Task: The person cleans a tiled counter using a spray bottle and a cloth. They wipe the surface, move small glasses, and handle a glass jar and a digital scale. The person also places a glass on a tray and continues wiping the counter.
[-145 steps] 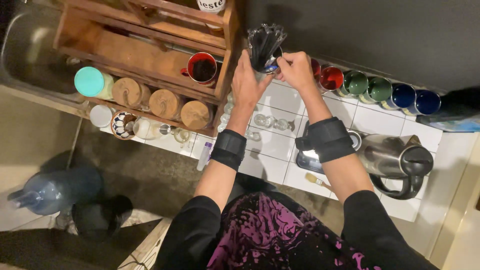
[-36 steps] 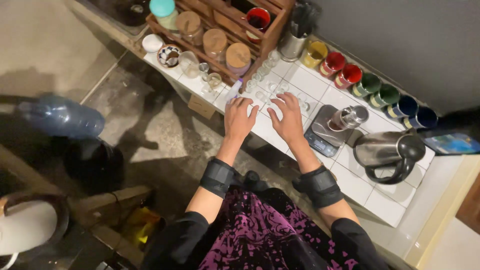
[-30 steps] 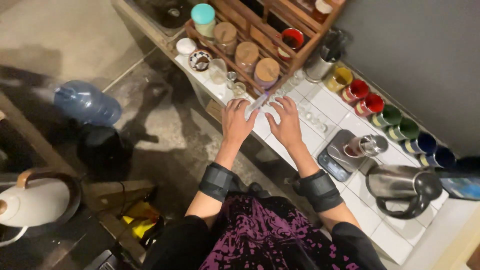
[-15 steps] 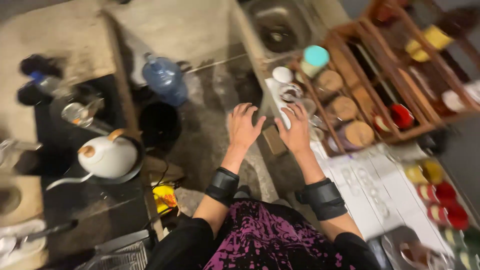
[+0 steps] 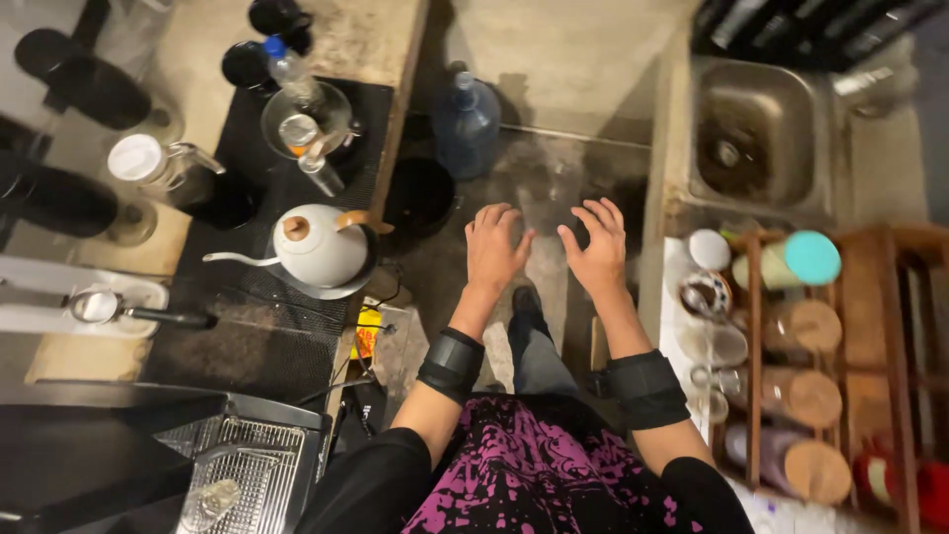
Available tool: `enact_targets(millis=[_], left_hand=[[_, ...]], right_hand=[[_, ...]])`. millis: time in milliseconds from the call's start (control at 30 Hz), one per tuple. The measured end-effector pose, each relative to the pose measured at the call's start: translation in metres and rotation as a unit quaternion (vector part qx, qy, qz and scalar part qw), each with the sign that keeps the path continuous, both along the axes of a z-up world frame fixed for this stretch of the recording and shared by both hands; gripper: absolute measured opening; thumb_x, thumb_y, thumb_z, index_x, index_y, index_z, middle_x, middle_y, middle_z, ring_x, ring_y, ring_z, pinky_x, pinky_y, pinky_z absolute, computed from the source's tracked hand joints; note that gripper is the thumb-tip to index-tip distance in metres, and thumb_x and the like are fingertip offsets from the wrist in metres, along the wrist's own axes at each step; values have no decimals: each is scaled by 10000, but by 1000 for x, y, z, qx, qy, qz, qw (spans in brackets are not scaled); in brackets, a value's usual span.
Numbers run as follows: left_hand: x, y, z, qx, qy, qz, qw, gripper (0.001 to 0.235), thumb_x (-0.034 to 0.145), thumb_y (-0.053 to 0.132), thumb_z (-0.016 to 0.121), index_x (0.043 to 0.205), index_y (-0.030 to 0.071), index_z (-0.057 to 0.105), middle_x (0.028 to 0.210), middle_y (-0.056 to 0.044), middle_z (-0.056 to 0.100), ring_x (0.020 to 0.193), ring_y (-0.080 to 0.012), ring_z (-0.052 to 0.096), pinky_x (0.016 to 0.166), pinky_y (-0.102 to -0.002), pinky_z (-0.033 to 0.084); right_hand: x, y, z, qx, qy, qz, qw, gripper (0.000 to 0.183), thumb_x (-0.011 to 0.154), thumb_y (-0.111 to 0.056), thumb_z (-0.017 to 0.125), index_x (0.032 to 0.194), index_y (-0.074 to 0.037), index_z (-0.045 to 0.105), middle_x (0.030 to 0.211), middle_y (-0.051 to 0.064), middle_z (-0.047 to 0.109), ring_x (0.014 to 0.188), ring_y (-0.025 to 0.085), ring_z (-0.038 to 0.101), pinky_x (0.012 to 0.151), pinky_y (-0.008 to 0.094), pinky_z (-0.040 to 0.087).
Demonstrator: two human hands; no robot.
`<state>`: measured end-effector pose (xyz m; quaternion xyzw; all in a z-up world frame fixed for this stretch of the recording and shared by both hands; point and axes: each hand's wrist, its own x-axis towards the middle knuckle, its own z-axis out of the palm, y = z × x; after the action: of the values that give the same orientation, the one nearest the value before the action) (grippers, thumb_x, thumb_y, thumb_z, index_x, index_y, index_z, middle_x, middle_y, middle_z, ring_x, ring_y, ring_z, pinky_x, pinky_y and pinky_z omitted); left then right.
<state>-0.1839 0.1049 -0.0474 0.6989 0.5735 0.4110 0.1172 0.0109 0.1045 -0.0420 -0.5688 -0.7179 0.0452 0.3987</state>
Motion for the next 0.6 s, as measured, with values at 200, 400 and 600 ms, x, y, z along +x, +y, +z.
enact_targets(millis=[200, 400, 600], left_hand=[[-15, 67, -8, -21, 13, 78, 997, 348, 825, 254, 806, 1112, 85, 705, 1252, -91, 654, 1241, -303, 556, 987, -460, 424], [-11, 151, -1, -31, 0, 137, 990, 312, 838, 236, 799, 1094, 89, 700, 1214, -66, 668, 1219, -292, 569, 975, -457, 436], [-13, 225, 14, -46, 3, 188, 981, 287, 832, 215, 806, 1066, 85, 704, 1168, -85, 677, 1174, -323, 581, 927, -481, 450]], right_hand=[[-15, 96, -8, -8, 6, 80, 997, 330, 864, -187, 831, 1139, -34, 730, 1279, 167, 673, 1321, 404, 538, 1106, 491, 450], [-13, 204, -11, -7, 4, 142, 990, 296, 871, -184, 828, 1113, -39, 738, 1272, 161, 681, 1308, 403, 547, 1114, 489, 446], [-13, 296, -7, -8, 1, 191, 982, 207, 889, -162, 805, 1053, -49, 747, 1245, 161, 688, 1287, 393, 564, 1096, 478, 459]])
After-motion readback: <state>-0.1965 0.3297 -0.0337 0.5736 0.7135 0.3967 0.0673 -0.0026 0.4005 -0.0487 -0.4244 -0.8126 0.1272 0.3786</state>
